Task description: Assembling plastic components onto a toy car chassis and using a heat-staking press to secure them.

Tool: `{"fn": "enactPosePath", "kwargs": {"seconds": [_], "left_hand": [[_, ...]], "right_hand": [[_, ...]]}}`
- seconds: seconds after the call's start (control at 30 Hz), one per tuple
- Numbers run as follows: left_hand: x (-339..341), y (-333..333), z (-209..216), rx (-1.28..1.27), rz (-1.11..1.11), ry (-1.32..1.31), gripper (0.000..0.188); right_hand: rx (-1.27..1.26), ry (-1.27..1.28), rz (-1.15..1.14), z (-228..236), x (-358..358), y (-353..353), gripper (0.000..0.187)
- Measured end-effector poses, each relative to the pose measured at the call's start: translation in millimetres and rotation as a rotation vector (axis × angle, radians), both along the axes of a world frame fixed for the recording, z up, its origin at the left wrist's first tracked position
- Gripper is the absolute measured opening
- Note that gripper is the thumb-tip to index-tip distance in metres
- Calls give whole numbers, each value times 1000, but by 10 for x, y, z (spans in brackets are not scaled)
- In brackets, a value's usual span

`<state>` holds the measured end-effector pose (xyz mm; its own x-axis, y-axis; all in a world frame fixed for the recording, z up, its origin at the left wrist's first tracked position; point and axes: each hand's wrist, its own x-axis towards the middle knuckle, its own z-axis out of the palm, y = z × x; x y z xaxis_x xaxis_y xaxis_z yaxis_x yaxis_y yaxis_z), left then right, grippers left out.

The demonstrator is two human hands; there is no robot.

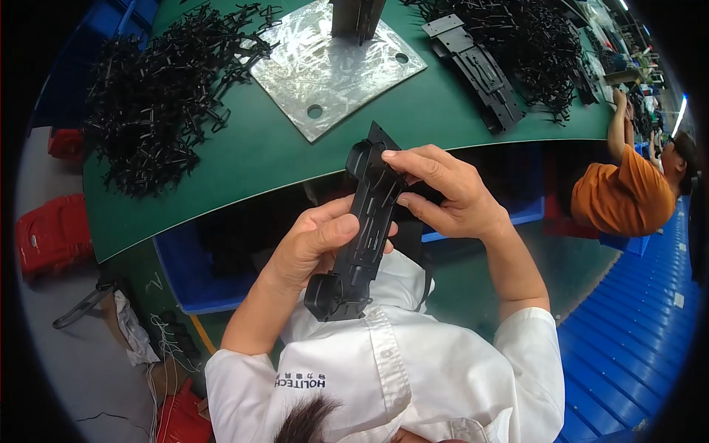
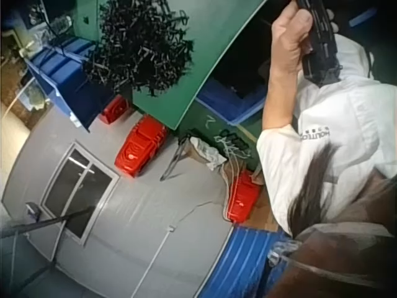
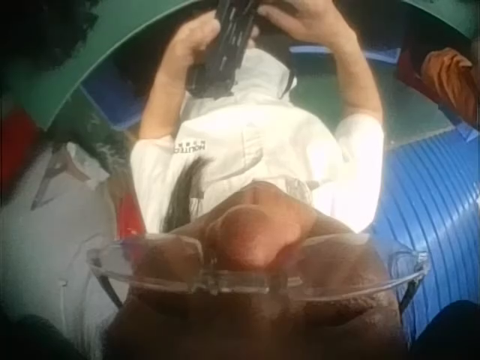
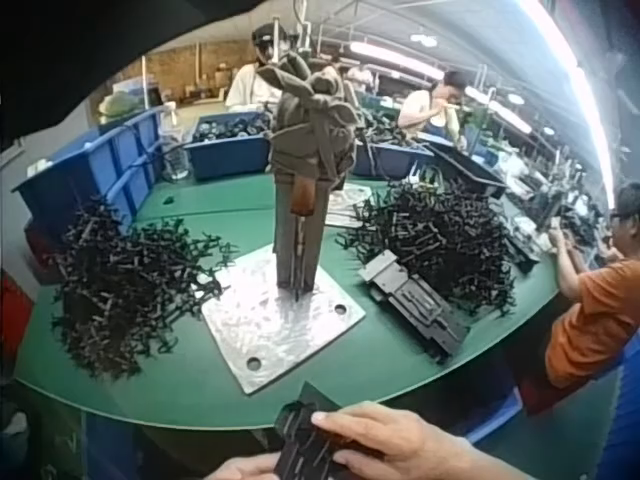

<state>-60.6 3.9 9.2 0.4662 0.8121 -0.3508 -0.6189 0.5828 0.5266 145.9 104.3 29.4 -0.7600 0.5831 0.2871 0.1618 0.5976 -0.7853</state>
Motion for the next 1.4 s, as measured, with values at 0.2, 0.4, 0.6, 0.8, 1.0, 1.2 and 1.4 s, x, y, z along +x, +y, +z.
{"fn": "enactPosePath", "kwargs": {"seconds": [0.2, 0.4, 0.6, 0.8, 1.0, 1.2, 1.4], "left_hand": [[-15, -11, 7, 44, -7, 2, 57], [-14, -30, -19, 87, -4, 32, 58], [-11, -40, -71, 146, 4, 45, 61], [-14, -54, -128, 209, -14, 114, 64], [-21, -23, -117, 184, -24, 94, 64], [-29, -10, -119, 171, -35, 98, 64], [-23, -9, -147, 200, -27, 134, 65]], "right_hand": [[37, 10, -1, -16, -13, -9, 56], [49, 11, -4, -30, -25, -16, 55], [117, -10, 4, 2, -9, -17, 56], [114, 6, -14, 0, -1, -47, 57], [105, 93, -18, -59, -13, -63, 56], [237, 87, 15, -34, -21, -21, 52], [223, 114, 18, -93, 18, -35, 45]]}}
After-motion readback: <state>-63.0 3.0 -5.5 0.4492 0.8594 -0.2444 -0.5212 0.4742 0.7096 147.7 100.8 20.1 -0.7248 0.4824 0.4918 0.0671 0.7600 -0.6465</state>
